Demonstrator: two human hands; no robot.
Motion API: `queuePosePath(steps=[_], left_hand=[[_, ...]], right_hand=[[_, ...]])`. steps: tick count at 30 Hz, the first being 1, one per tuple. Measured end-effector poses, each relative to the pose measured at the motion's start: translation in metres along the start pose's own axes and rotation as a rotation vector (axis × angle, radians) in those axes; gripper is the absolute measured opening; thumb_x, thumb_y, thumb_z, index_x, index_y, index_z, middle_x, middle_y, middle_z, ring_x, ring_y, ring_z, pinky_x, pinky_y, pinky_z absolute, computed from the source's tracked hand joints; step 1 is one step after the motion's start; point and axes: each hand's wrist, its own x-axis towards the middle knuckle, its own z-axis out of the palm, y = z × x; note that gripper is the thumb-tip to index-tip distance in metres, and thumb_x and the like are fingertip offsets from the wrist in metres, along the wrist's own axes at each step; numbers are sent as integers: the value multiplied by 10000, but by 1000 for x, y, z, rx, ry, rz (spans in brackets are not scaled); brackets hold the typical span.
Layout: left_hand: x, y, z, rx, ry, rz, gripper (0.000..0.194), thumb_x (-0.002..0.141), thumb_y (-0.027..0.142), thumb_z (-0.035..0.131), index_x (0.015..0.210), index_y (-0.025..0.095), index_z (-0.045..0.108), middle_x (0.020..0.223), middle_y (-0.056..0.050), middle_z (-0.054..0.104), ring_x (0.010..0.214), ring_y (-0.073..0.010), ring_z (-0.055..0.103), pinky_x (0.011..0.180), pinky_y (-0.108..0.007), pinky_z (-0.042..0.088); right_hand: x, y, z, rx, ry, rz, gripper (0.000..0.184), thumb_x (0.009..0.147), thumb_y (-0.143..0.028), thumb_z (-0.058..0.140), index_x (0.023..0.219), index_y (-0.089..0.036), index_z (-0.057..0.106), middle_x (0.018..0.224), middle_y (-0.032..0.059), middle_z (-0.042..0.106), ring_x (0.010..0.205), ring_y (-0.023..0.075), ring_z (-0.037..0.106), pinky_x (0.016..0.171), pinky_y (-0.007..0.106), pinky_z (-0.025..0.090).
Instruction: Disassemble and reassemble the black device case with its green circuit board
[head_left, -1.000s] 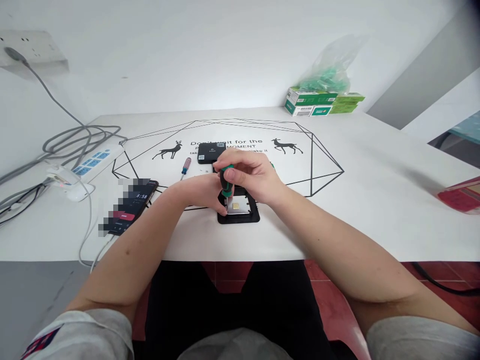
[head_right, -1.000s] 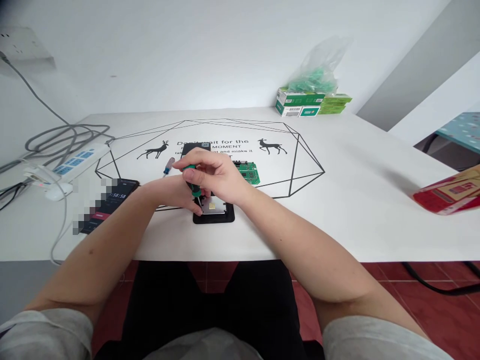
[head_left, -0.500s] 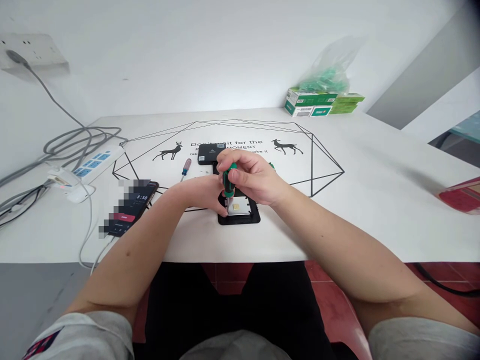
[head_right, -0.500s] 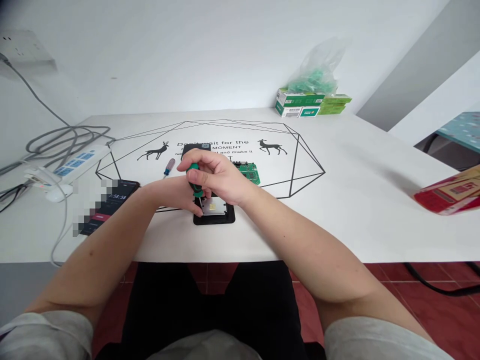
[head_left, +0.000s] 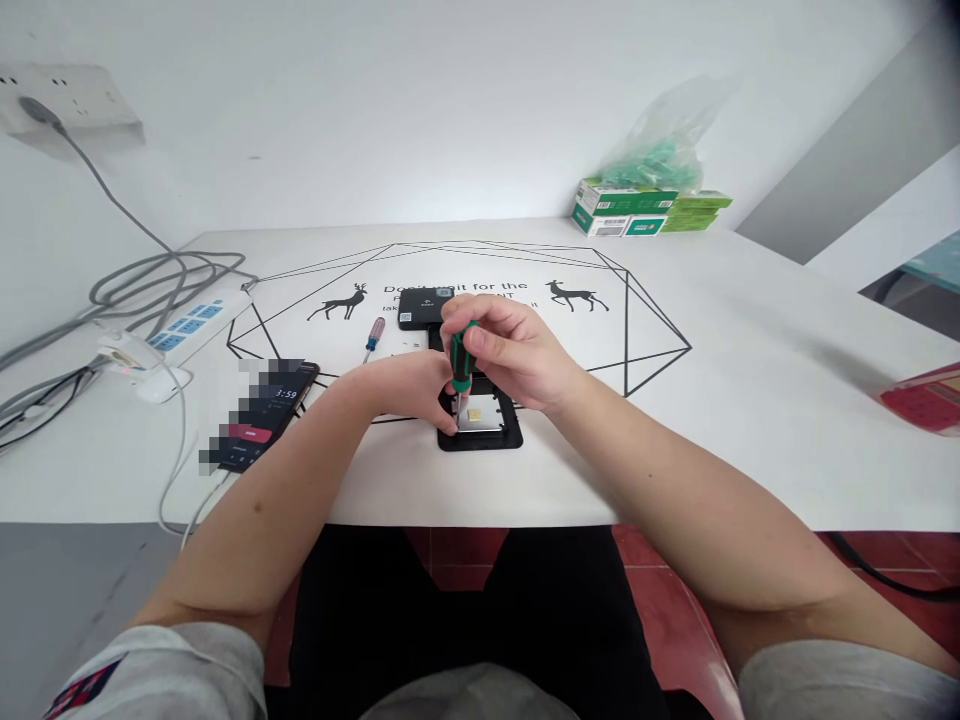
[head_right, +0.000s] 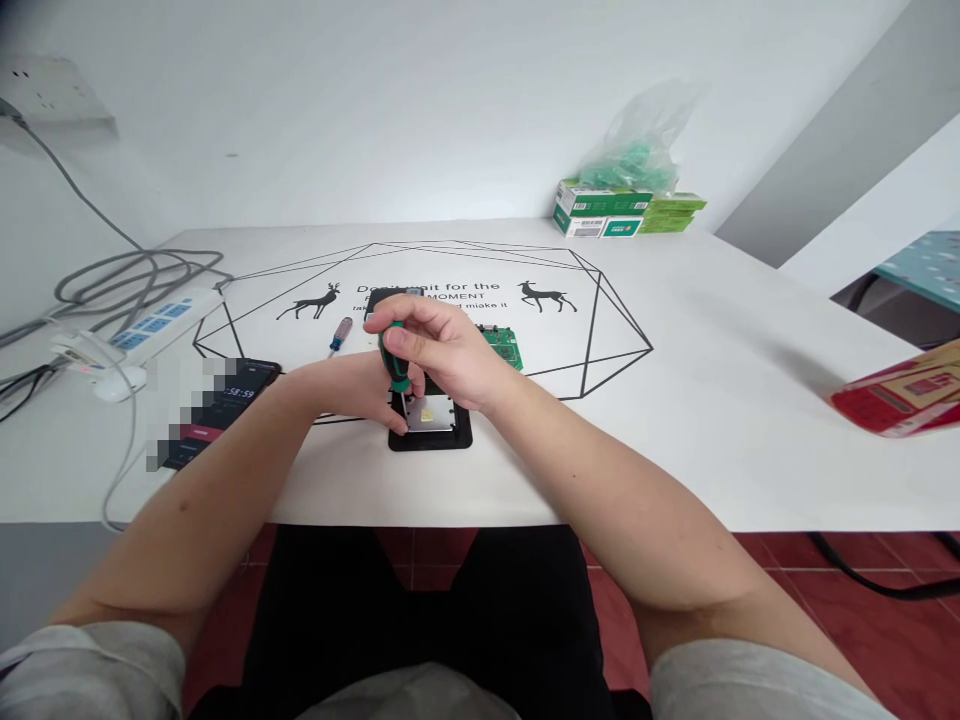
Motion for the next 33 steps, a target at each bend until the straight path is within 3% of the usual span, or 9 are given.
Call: queuePosePath(steps=[5, 11, 18, 20, 24, 30, 33], left_hand=[[-2, 5, -1, 51, -3, -40, 451, 753, 395, 933, 1133, 265, 727, 1245, -54, 721, 1186, -335, 684, 958, -423, 577], [3, -4, 1, 152, 149, 105, 705, 658, 524, 1004, 1254, 265, 731, 1557, -93, 581, 1461, -446, 489, 1220, -551, 458], [3, -9, 2, 144, 104, 43, 837, 699, 595, 954, 1399, 234, 668, 1538, -144, 606, 1582, -518, 366, 1256, -621, 431], [4, -9, 2, 151, 100, 57, 845, 693, 601, 962, 1403, 244, 673, 1555, -138, 598, 1570, -512, 385, 1264, -615, 428], [5, -10, 2, 164, 97, 107, 784, 709, 580, 967, 1382, 277, 704, 1602, -102, 569, 1552, -466, 420, 1291, -573, 410], [2, -9, 1, 147, 60, 41, 799, 737, 586, 940, 1422, 271, 674, 1596, -109, 573, 1598, -490, 360, 1288, -597, 408], [3, -7, 0, 151, 57, 52, 802, 712, 566, 961, 1409, 279, 685, 1593, -106, 580, 1564, -482, 412, 1281, -591, 418]], right_hand=[[-2, -3, 5, 54, -16, 16, 353, 1023, -554, 727, 1152, -228, 684, 1089, 67, 746, 917, 186, 766, 477, 215, 511], [3, 2, 2, 55, 25, -138, 275, 881, -372, 934, 979, -223, 724, 941, -32, 634, 718, 66, 640, 593, 188, 539], [-2, -4, 8, 155, 46, 51, 351, 975, -539, 809, 1133, -232, 747, 1091, 52, 748, 1000, 177, 750, 795, 295, 647], [-1, -2, 9, 128, 66, 0, 360, 930, -547, 857, 1077, -235, 754, 1061, 33, 730, 955, 152, 727, 771, 265, 627], [2, 1, 6, 58, 81, -91, 300, 837, -404, 964, 967, -238, 751, 927, -30, 652, 726, 78, 619, 626, 204, 546], [-2, -4, 8, 166, 94, 78, 365, 929, -502, 854, 1154, -233, 752, 1094, 55, 755, 947, 172, 734, 672, 247, 611], [0, -1, 9, 131, 127, 26, 383, 917, -561, 855, 1082, -232, 749, 1053, 44, 733, 923, 160, 724, 657, 236, 605]])
